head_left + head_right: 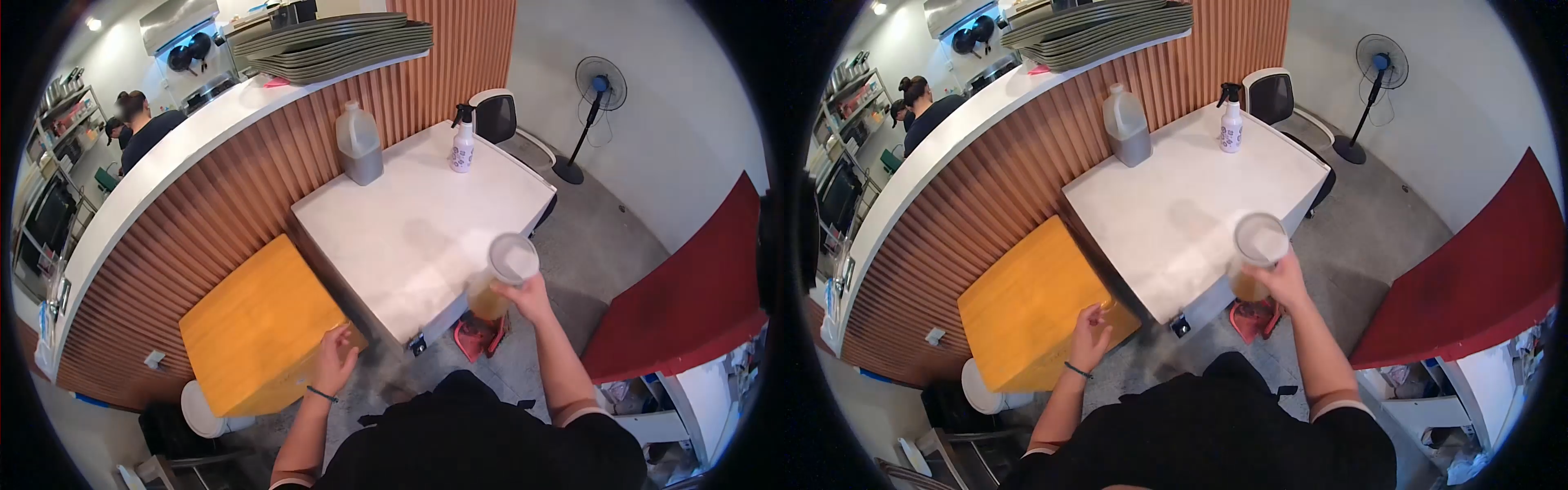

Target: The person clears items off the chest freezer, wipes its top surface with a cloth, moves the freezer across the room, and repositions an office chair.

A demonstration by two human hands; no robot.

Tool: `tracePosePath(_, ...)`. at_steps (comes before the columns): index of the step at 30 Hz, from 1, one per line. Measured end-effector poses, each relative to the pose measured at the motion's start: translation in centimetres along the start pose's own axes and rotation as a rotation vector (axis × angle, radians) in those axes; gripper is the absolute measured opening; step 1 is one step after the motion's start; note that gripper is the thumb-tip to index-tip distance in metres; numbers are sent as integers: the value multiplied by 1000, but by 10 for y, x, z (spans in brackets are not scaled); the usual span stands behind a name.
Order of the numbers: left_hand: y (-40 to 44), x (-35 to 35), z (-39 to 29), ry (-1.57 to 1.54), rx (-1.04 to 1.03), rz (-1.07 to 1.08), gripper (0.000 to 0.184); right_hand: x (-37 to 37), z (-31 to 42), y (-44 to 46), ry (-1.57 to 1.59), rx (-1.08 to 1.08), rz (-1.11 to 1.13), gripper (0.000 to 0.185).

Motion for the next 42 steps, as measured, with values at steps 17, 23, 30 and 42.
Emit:
tracePosePath(17, -90, -49, -9, 182, 771, -709, 60, -181, -80, 470, 122, 279, 129, 61)
tracePosePath(23, -122, -88, -3, 222, 922, -811, 61, -237, -137, 521, 200, 290, 126, 59)
tracePosePath(30, -110, -102, 2, 274, 1033, -635, 63, -110, -155, 368, -40, 520, -255, 42)
tracePosePath(42, -103, -67, -3, 271, 1080, -543, 58, -17, -246, 504, -193, 149, 46, 55)
Point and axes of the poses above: each hand's wrist, its own y-axis towards the middle knuckle, its own x-axis out of the back of the hand, z = x × y, the point moved 2 cm from there along y, towards the middle knuckle, and after that the axes turned 1 degree about z, right-handed, at the moved point
